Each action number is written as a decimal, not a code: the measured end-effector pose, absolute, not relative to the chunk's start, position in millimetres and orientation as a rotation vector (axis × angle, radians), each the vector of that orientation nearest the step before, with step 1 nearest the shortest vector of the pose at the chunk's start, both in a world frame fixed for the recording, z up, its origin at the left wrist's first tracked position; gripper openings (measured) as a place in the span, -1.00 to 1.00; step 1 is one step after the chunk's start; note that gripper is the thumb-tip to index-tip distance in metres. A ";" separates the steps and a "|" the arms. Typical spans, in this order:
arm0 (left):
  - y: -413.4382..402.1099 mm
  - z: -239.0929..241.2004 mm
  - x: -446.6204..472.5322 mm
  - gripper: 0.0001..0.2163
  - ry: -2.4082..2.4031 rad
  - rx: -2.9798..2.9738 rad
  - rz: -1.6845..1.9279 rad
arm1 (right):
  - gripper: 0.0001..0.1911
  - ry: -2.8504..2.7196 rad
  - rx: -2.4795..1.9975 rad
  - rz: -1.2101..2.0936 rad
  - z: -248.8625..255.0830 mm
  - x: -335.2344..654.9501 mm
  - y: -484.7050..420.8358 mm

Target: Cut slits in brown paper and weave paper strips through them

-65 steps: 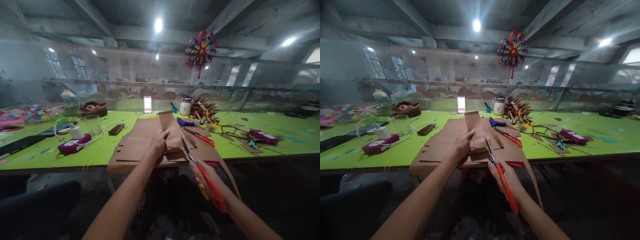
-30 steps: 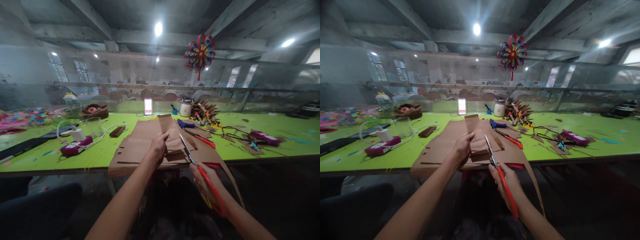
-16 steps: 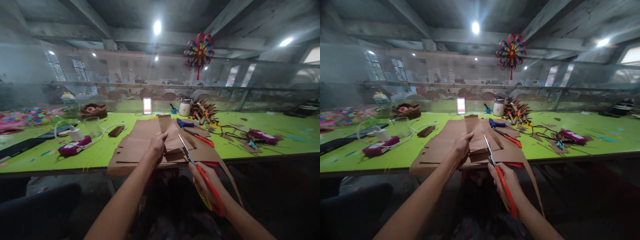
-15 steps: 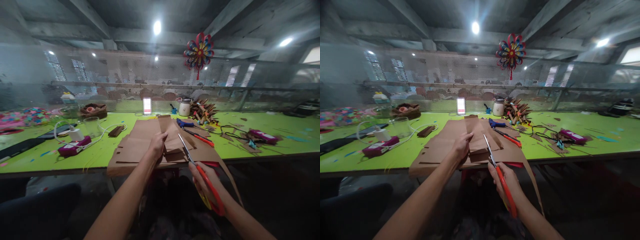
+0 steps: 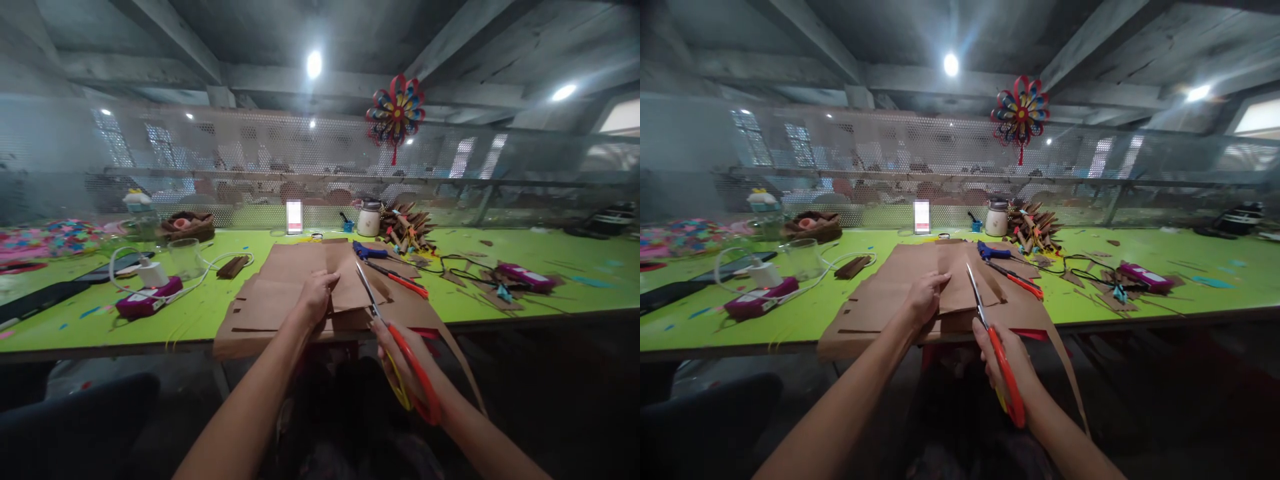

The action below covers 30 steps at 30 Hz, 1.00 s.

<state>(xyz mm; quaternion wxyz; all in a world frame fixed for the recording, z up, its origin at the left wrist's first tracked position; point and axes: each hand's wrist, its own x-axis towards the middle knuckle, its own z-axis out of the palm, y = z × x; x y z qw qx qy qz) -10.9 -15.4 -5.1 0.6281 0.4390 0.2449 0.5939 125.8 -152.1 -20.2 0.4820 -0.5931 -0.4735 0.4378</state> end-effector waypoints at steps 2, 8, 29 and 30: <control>-14.6 -5.7 -11.1 -0.81 0.563 1.006 1.372 | -0.49 -1.129 -1.439 1.081 -18.4 124.9 -153.1; -13.7 -6.1 -11.6 -0.81 0.587 1.005 1.360 | -0.48 -1.100 -1.466 1.044 -17.0 123.5 -155.4; -21.2 0.1 -13.4 -0.73 0.609 0.991 1.311 | -0.49 -1.151 -1.463 0.916 -21.2 120.1 -136.0; -21.3 0.1 -13.3 -0.73 0.607 0.990 1.314 | -0.50 -1.163 -1.460 0.923 -20.3 121.2 -136.9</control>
